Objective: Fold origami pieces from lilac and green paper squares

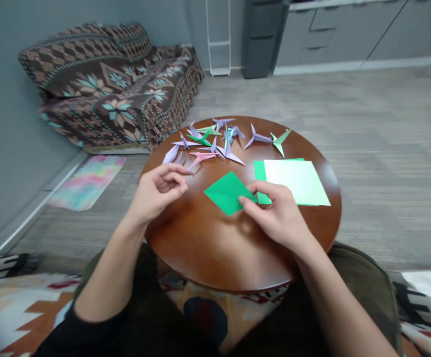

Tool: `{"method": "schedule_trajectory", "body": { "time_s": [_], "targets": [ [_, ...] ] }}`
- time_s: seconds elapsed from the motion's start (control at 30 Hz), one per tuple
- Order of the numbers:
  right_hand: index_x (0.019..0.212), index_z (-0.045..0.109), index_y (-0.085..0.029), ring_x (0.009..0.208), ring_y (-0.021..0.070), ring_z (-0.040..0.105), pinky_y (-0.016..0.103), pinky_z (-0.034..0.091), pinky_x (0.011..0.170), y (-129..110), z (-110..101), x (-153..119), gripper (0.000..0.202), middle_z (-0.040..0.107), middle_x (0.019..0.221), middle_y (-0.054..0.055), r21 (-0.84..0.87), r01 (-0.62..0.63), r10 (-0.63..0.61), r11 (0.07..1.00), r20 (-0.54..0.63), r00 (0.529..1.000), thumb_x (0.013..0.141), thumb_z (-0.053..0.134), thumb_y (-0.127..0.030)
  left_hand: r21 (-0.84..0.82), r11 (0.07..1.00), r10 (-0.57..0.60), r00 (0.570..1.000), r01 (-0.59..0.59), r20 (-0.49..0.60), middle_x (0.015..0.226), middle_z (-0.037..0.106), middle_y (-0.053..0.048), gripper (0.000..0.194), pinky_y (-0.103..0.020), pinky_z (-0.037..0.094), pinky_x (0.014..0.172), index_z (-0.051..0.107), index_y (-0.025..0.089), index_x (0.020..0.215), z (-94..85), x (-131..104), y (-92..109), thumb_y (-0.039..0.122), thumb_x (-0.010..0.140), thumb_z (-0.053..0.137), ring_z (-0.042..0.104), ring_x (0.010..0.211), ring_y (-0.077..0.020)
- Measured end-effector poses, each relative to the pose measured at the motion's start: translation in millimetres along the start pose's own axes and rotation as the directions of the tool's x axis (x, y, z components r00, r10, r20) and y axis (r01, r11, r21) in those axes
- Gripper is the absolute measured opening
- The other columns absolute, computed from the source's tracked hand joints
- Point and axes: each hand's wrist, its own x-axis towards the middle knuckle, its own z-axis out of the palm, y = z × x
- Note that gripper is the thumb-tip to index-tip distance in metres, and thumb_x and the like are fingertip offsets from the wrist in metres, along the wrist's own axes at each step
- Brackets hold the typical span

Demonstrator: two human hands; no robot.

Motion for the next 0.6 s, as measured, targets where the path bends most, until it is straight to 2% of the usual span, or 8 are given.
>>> {"method": "schedule_trajectory", "body": {
  "time_s": [0.03, 0.13, 0.3, 0.4, 0.6],
  "targets": [
    [0.079, 0.069, -0.022, 0.069, 0.0160, 0.056, 0.029, 0.041, 0.067, 0.2, 1.0, 0.1, 0.014, 0.065, 0.073, -0.002, 0.020, -0.017, 0.017, 1.000, -0.010, 1.000, 0.093, 0.070, -0.023, -0.005, 1.000, 0.017, 1.000, -0.017, 0.018, 0.082, 0.070, -0.001, 0.030, -0.026, 0.051, 0.078, 0.068, 0.015, 0.104, 0.5, 0.2, 0.3, 0.022, 0.076, 0.077, 0.065, 0.078, -0.0144],
    [0.080, 0.071, -0.021, 0.069, 0.0160, 0.055, 0.030, 0.041, 0.069, -1.7, 6.5, 0.8, 0.013, 0.067, 0.074, -0.001, 0.057, -0.046, 0.047, 0.997, -0.005, 0.999, 0.092, 0.070, -0.024, 0.000, 1.000, 0.030, 0.985, -0.030, 0.168, 0.092, 0.071, -0.005, 0.021, -0.028, 0.052, 0.079, 0.070, 0.015, 0.098, 11.7, -2.0, -0.1, 0.029, 0.082, 0.075, 0.066, 0.085, -0.0174],
    [0.078, 0.070, -0.019, 0.063, 0.0142, 0.052, 0.028, 0.038, 0.061, -7.5, 12.8, 1.2, 0.009, 0.064, 0.070, -0.002, 0.031, -0.107, 0.103, 0.994, 0.113, 0.988, 0.087, 0.069, -0.022, 0.084, 0.995, 0.043, 0.983, -0.059, 0.176, 0.080, 0.065, -0.002, 0.013, -0.026, 0.046, 0.069, 0.068, 0.016, 0.082, 35.6, -8.9, -1.7, 0.027, 0.089, 0.070, 0.058, 0.073, -0.0139],
    [0.076, 0.068, -0.018, 0.060, 0.0137, 0.051, 0.028, 0.036, 0.058, -9.0, 14.2, 1.5, 0.010, 0.060, 0.066, -0.003, 0.044, -0.130, 0.120, 0.991, 0.171, 0.978, 0.084, 0.070, -0.021, 0.127, 0.986, 0.079, 0.969, -0.111, 0.233, 0.080, 0.064, -0.001, 0.010, -0.025, 0.044, 0.066, 0.067, 0.016, 0.078, 39.4, -12.0, -0.1, 0.020, 0.088, 0.069, 0.057, 0.071, -0.0129],
    [0.074, 0.067, -0.018, 0.074, 0.0162, 0.058, 0.029, 0.041, 0.066, -11.8, 20.1, 1.9, 0.012, 0.066, 0.080, 0.001, 0.111, -0.083, 0.061, 0.990, 0.189, 0.980, 0.084, 0.073, -0.020, 0.211, 0.950, 0.165, 0.945, -0.229, 0.284, 0.080, 0.066, -0.001, 0.007, -0.026, 0.046, 0.069, 0.067, 0.017, 0.078, 41.3, -15.5, 7.1, 0.011, 0.083, 0.067, 0.059, 0.072, -0.0131]
  ]
}}
